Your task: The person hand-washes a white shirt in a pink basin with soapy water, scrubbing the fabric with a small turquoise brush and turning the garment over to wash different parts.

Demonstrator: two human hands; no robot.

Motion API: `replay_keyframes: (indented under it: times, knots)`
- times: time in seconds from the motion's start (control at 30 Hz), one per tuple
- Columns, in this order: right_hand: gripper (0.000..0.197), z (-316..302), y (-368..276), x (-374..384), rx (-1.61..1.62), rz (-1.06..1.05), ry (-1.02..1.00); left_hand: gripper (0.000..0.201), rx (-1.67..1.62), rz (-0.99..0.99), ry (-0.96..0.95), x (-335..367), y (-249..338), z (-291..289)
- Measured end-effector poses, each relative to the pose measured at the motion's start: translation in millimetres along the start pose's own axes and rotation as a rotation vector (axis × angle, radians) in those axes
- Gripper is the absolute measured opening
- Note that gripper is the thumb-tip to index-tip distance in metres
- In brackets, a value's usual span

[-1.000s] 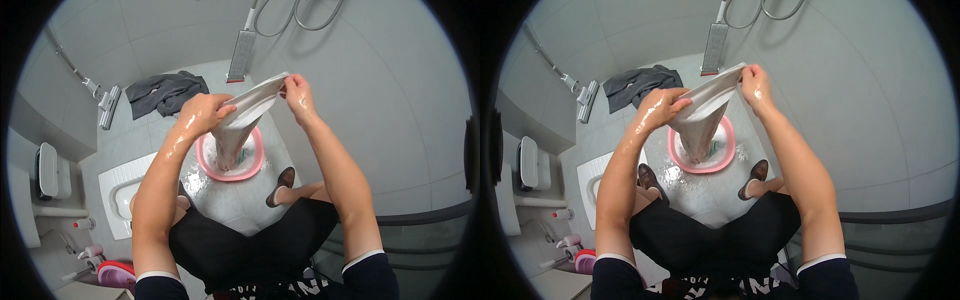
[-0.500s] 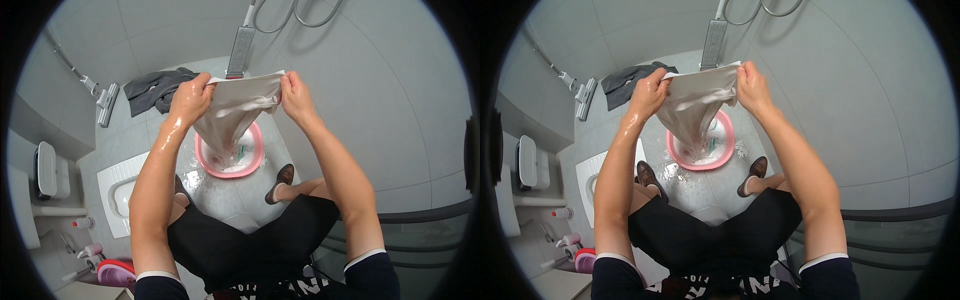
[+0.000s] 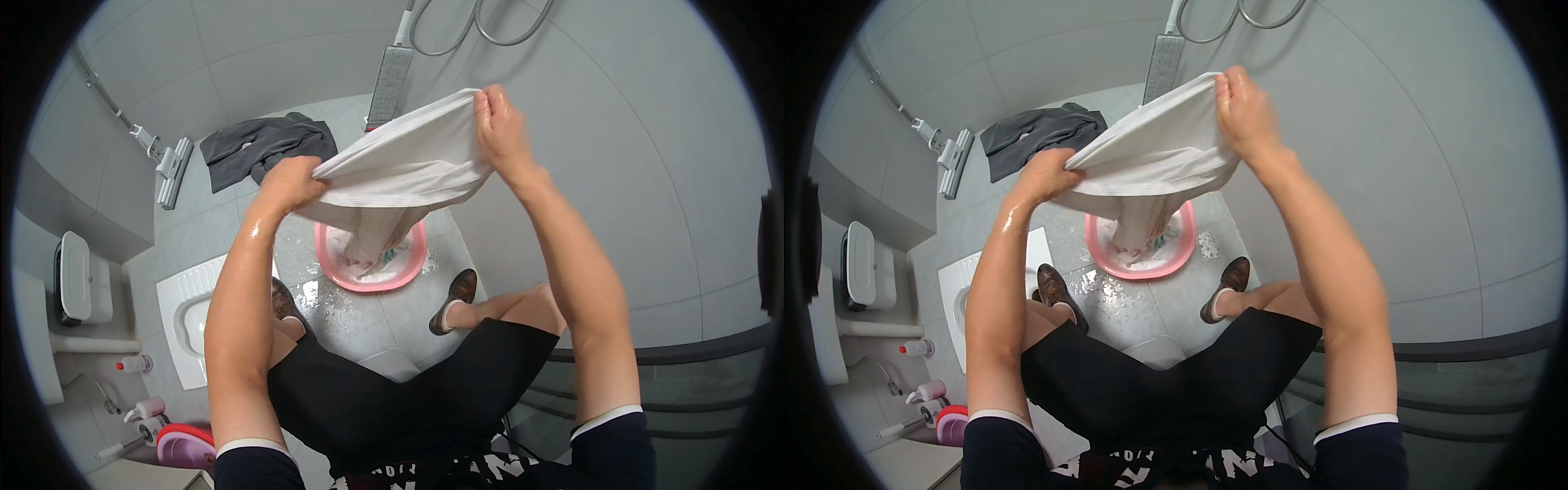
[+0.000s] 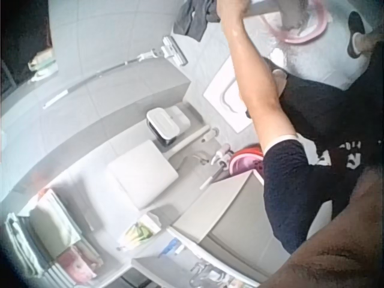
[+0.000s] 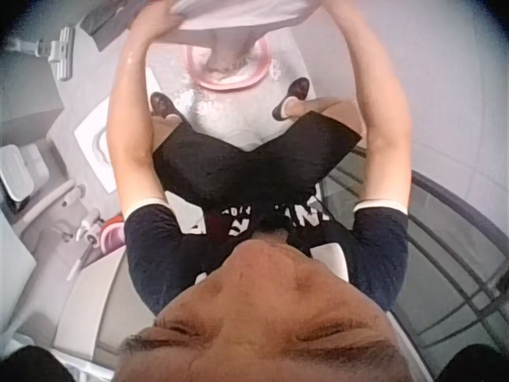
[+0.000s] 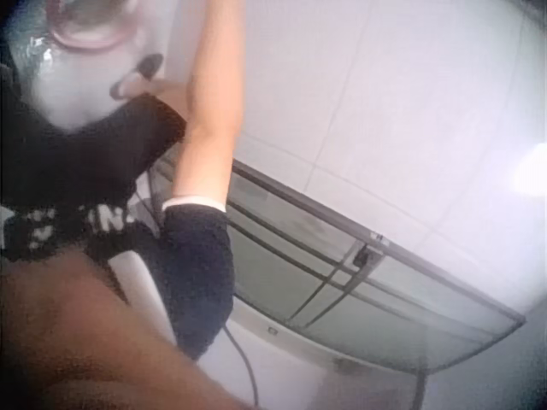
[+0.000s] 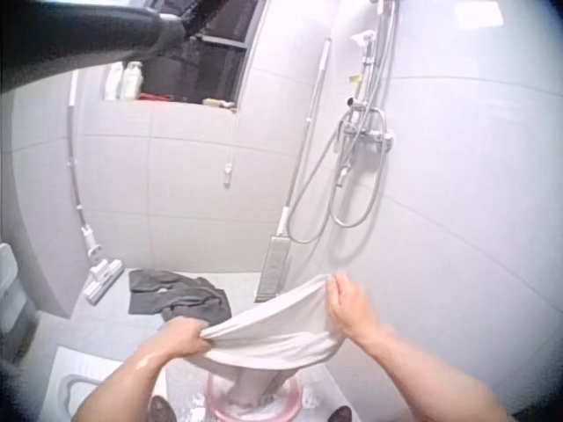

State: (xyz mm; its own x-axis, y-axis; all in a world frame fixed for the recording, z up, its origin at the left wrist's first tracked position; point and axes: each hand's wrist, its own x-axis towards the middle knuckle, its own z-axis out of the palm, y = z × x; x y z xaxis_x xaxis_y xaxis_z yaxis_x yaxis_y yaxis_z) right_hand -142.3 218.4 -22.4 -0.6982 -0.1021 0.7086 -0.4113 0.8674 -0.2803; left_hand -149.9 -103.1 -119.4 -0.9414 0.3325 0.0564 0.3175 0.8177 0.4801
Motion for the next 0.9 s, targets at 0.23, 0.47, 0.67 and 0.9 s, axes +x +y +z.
replay_keyframes:
  times: [0.23, 0.47, 0.67, 0.9]
  knots:
    - [0.03, -40, 21, 17, -0.122, -0.03, -0.324, 0.014, -0.554, -0.29, 0.103, -3, -16, -43]
    - [0.052, -94, 3, 37, -0.154, 0.058, -0.778, 0.024, -0.964, -0.146, 0.433, -1, -9, -75]
    - [0.029, -109, -32, 61, -0.13, 0.383, -1.059, 0.03, -0.685, -0.312, 0.37, -1, -8, -81]
    - [0.026, -61, -12, 38, 0.22, 0.606, -1.072, 0.034, -0.868, -0.207, 0.213, 5, -17, -54]
